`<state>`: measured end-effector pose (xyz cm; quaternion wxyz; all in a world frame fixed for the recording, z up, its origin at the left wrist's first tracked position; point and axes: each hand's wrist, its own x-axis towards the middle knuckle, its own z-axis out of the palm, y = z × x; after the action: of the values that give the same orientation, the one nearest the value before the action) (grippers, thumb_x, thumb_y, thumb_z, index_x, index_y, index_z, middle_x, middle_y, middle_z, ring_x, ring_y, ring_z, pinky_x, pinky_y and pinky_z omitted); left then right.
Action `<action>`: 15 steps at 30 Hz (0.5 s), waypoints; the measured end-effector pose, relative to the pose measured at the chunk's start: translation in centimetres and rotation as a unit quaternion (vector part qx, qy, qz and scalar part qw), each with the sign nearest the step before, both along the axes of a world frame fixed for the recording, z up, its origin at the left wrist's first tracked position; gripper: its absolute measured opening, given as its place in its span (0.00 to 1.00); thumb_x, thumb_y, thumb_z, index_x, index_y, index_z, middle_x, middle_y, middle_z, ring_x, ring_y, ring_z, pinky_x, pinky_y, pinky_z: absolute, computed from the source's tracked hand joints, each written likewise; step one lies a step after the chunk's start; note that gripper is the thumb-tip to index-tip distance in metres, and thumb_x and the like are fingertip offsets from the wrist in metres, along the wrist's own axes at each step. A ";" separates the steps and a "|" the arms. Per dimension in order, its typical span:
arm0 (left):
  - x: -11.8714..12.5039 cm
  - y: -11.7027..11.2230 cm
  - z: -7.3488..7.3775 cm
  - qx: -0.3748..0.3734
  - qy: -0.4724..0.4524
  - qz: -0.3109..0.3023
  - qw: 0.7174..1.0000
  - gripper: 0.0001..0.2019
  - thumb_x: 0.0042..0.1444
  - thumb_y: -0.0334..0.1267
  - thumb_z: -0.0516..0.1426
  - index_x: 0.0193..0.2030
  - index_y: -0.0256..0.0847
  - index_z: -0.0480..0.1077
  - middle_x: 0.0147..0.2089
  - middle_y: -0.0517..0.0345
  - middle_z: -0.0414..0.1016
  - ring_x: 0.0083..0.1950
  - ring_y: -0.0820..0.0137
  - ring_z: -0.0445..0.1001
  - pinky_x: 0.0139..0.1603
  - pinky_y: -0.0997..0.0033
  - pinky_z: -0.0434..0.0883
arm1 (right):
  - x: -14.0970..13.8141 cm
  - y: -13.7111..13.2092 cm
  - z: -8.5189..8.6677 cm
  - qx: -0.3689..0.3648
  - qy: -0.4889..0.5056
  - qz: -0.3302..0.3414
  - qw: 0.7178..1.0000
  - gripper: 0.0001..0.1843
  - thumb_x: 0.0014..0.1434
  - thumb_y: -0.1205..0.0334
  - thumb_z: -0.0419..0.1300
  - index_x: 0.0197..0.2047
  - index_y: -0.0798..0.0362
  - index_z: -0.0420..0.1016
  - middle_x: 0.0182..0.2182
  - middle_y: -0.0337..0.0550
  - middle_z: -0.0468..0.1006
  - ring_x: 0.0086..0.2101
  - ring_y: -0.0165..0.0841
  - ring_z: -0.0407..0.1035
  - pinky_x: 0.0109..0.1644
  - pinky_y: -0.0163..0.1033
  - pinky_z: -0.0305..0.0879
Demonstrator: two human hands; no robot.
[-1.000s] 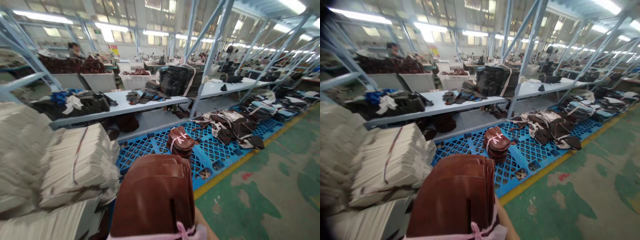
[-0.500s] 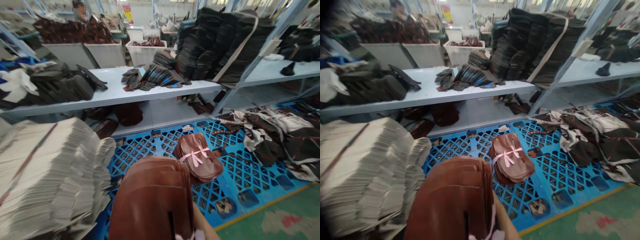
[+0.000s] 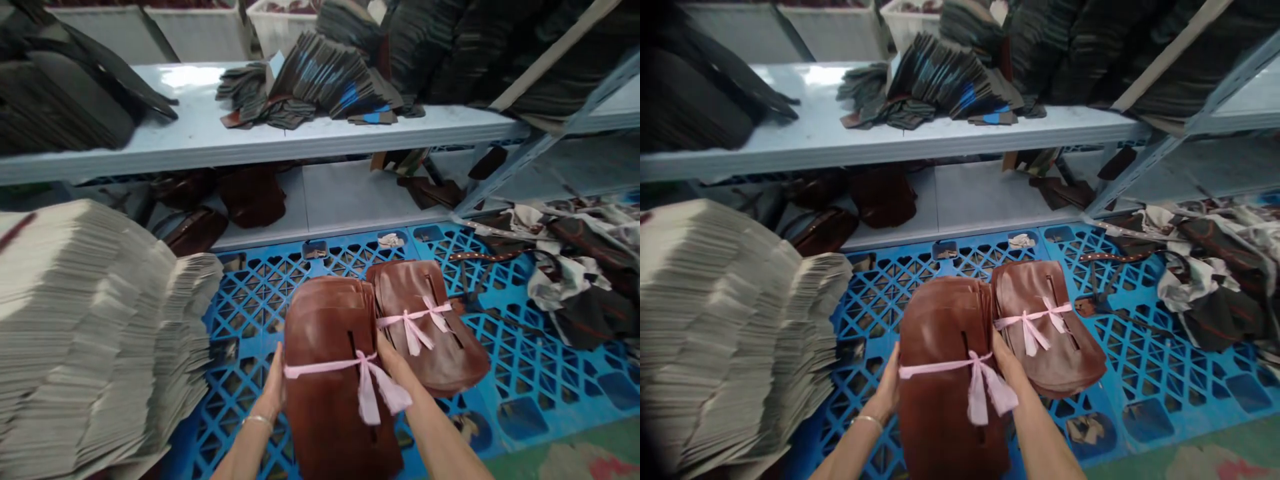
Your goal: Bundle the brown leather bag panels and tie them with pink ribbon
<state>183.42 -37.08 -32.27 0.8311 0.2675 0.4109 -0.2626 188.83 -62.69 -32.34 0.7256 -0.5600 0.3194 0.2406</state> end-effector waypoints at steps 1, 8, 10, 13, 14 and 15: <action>0.5 -0.4 -0.6 -0.005 -0.013 0.000 1.000 0.28 0.61 0.56 0.49 0.60 0.38 0.64 0.55 0.47 0.72 0.58 0.56 0.69 0.58 0.50 0.66 | 0.2 -0.4 -0.7 -0.030 -0.008 -0.001 1.000 0.31 0.51 0.38 0.58 0.44 0.57 0.77 0.45 0.53 0.78 0.53 0.45 0.67 0.58 0.48 0.61; 2.8 -2.6 -2.3 0.021 -0.035 -0.069 0.997 0.34 0.58 0.61 0.47 0.60 0.37 0.64 0.56 0.48 0.73 0.59 0.57 0.70 0.65 0.56 0.59 | -0.3 -1.6 -2.7 -0.150 -0.030 0.003 0.988 0.46 0.50 0.32 0.54 0.59 0.60 0.65 0.64 0.54 0.57 0.65 0.42 0.47 0.68 0.46 0.40; 2.8 -2.7 -2.2 0.033 -0.043 -0.103 0.993 0.35 0.57 0.63 0.45 0.60 0.37 0.64 0.56 0.47 0.73 0.58 0.56 0.70 0.66 0.53 0.58 | -1.2 -1.2 -2.2 -0.167 -0.045 0.005 0.985 0.48 0.52 0.31 0.50 0.63 0.61 0.59 0.66 0.54 0.51 0.65 0.39 0.44 0.69 0.43 0.36; 2.7 -2.6 -1.6 0.192 -0.073 -0.170 0.964 0.35 0.58 0.63 0.42 0.57 0.37 0.67 0.55 0.45 0.73 0.58 0.54 0.70 0.64 0.49 0.59 | -3.7 -1.1 -1.3 -0.178 -0.060 0.020 0.982 0.48 0.53 0.34 0.51 0.65 0.61 0.55 0.66 0.53 0.52 0.65 0.39 0.45 0.69 0.43 0.35; 2.8 -2.5 -1.2 0.289 -0.081 -0.188 0.935 0.34 0.59 0.62 0.42 0.56 0.36 0.67 0.56 0.43 0.72 0.60 0.53 0.68 0.65 0.48 0.58 | -5.0 -1.3 -1.3 -0.187 -0.063 0.029 0.980 0.46 0.54 0.35 0.51 0.65 0.61 0.55 0.66 0.53 0.53 0.65 0.39 0.45 0.69 0.44 0.35; 3.0 -2.4 -0.8 0.383 -0.083 -0.196 0.899 0.33 0.59 0.61 0.44 0.56 0.35 0.66 0.57 0.42 0.70 0.63 0.52 0.64 0.66 0.47 0.54 | -6.5 -1.6 -1.4 -0.202 -0.065 0.038 0.976 0.45 0.55 0.36 0.51 0.65 0.60 0.55 0.65 0.53 0.54 0.65 0.40 0.46 0.69 0.46 0.36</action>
<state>186.37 -39.44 -33.03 0.6270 0.6615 0.3481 -0.2192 182.35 -64.30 -33.72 0.6071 -0.7212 0.2917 0.1618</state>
